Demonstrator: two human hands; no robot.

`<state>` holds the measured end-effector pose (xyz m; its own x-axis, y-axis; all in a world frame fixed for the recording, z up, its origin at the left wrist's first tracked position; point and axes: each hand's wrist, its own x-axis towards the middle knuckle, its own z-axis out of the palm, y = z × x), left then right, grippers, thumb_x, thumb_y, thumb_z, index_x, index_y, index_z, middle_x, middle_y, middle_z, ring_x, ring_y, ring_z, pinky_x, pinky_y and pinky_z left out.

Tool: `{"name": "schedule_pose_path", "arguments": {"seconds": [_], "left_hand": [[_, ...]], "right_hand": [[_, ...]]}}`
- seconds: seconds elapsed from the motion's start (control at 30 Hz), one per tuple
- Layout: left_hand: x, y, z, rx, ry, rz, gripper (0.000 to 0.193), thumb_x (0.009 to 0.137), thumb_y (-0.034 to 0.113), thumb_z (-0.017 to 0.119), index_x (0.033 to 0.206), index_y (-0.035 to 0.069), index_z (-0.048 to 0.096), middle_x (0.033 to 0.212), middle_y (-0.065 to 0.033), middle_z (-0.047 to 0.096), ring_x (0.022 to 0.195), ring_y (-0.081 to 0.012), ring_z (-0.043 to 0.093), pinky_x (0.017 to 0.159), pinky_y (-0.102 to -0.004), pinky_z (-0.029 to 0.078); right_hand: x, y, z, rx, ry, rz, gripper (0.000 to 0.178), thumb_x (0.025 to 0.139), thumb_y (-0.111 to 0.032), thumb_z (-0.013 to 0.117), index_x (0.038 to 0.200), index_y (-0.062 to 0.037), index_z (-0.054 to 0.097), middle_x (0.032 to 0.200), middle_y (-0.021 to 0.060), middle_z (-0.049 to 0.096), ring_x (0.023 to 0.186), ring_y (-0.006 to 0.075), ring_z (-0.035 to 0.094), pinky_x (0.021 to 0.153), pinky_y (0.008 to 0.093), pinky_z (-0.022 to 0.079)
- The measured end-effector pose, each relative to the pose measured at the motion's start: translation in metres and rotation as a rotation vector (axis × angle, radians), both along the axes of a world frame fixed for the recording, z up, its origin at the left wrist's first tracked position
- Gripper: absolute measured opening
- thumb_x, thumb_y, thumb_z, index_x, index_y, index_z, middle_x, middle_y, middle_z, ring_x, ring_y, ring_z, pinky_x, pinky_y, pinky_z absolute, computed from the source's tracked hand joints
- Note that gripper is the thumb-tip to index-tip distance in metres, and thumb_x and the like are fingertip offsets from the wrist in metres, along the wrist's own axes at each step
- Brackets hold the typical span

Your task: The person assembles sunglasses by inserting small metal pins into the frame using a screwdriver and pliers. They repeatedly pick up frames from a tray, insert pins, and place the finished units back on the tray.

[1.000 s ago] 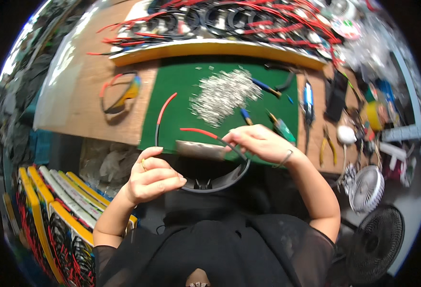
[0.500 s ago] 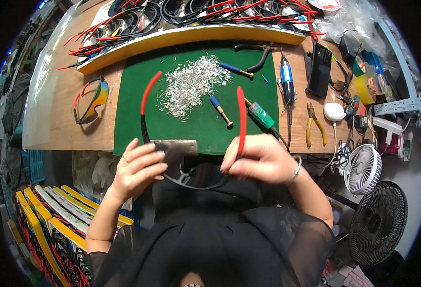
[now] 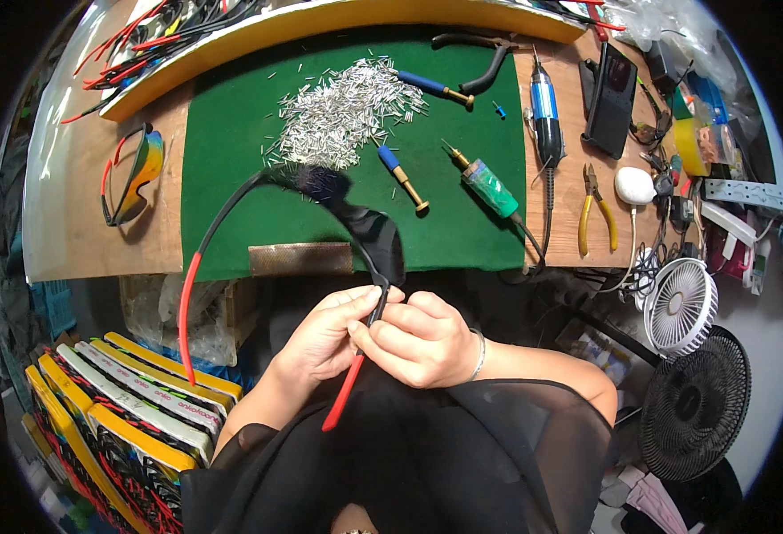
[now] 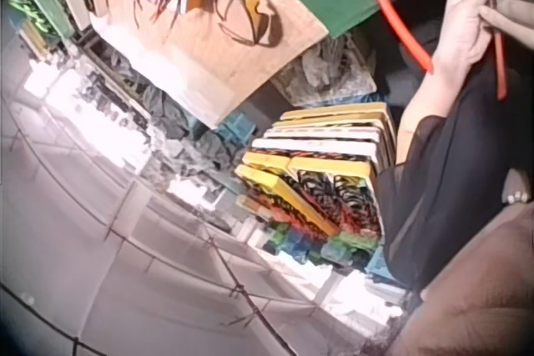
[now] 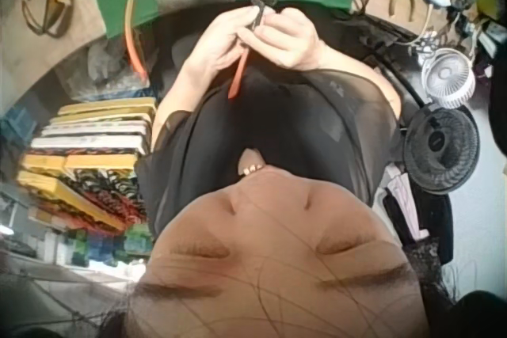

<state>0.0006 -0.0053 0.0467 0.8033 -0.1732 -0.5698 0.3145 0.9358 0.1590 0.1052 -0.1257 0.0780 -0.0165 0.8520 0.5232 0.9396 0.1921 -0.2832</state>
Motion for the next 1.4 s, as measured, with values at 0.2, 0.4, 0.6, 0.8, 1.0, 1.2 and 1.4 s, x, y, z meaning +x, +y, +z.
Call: {"name": "schedule_pose_path", "arguments": {"seconds": [0.2, 0.4, 0.6, 0.8, 1.0, 1.2, 1.4], "left_hand": [[-0.001, 0.010, -0.007, 0.084, 0.190, -0.048, 0.026, 0.094, 0.031, 0.044, 0.103, 0.007, 0.051, 0.075, -0.0016, 0.058, 0.063, -0.0152, 0.060, 0.053, -0.0278, 0.049], [0.005, 0.006, -0.016, 0.145, 0.163, -0.088, 0.026, 0.095, 0.028, 0.041, 0.098, 0.004, 0.050, 0.066, 0.0007, 0.049, 0.043, -0.0031, 0.030, 0.039, -0.0169, 0.024], [0.005, 0.010, -0.024, -0.021, 0.136, 0.019, 0.023, 0.091, 0.020, 0.048, 0.101, 0.000, 0.055, 0.069, -0.0006, 0.053, 0.047, -0.0033, 0.032, 0.044, -0.0173, 0.028], [-0.001, 0.015, -0.023, 0.100, 0.207, -0.093, 0.026, 0.094, 0.028, 0.044, 0.094, 0.005, 0.054, 0.060, 0.0023, 0.045, 0.043, -0.0032, 0.030, 0.040, -0.0170, 0.023], [0.005, 0.004, -0.022, 0.090, 0.204, -0.002, 0.023, 0.094, 0.026, 0.045, 0.091, 0.005, 0.054, 0.061, 0.0035, 0.045, 0.044, -0.0020, 0.030, 0.041, -0.0166, 0.024], [0.007, -0.001, -0.016, 0.158, 0.254, 0.028, 0.022, 0.094, 0.025, 0.044, 0.092, 0.006, 0.053, 0.061, 0.0041, 0.044, 0.044, -0.0021, 0.030, 0.041, -0.0167, 0.024], [0.008, -0.004, -0.014, 0.170, 0.266, 0.052, 0.020, 0.094, 0.024, 0.044, 0.092, 0.006, 0.053, 0.062, 0.0040, 0.044, 0.044, -0.0019, 0.030, 0.041, -0.0166, 0.023]], "right_hand": [[0.045, 0.006, 0.006, -0.141, 0.325, -0.023, 0.031, 0.065, 0.000, 0.062, 0.096, -0.0026, 0.063, 0.082, 0.0073, 0.060, 0.070, 0.0212, 0.057, 0.060, 0.0303, 0.045], [0.087, 0.056, -0.032, -0.246, 0.137, -0.568, 0.025, 0.076, -0.017, 0.065, 0.092, -0.0022, 0.052, 0.081, 0.0129, 0.052, 0.072, 0.0283, 0.056, 0.064, 0.0355, 0.047], [0.092, 0.058, -0.046, -0.293, 0.104, -0.570, 0.021, 0.078, -0.016, 0.063, 0.083, -0.0026, 0.048, 0.077, 0.0128, 0.051, 0.071, 0.0294, 0.055, 0.062, 0.0358, 0.047], [0.074, 0.017, -0.018, -0.439, 0.606, -0.532, 0.012, 0.084, -0.011, 0.058, 0.088, -0.0022, 0.051, 0.063, 0.0097, 0.055, 0.050, 0.0214, 0.055, 0.051, 0.0286, 0.044], [0.055, -0.016, -0.016, -0.643, 0.955, -0.414, 0.012, 0.080, -0.007, 0.060, 0.089, 0.0001, 0.057, 0.060, 0.0037, 0.051, 0.051, 0.0081, 0.046, 0.049, 0.0223, 0.038], [0.053, -0.012, -0.027, -0.562, 0.856, -0.307, 0.010, 0.077, -0.008, 0.062, 0.085, -0.0013, 0.061, 0.065, 0.0073, 0.056, 0.051, 0.0163, 0.051, 0.049, 0.0256, 0.041], [0.052, -0.005, -0.025, -0.562, 0.813, -0.291, 0.009, 0.078, -0.009, 0.062, 0.084, -0.0019, 0.061, 0.066, 0.0073, 0.057, 0.052, 0.0175, 0.053, 0.050, 0.0268, 0.042]]}}
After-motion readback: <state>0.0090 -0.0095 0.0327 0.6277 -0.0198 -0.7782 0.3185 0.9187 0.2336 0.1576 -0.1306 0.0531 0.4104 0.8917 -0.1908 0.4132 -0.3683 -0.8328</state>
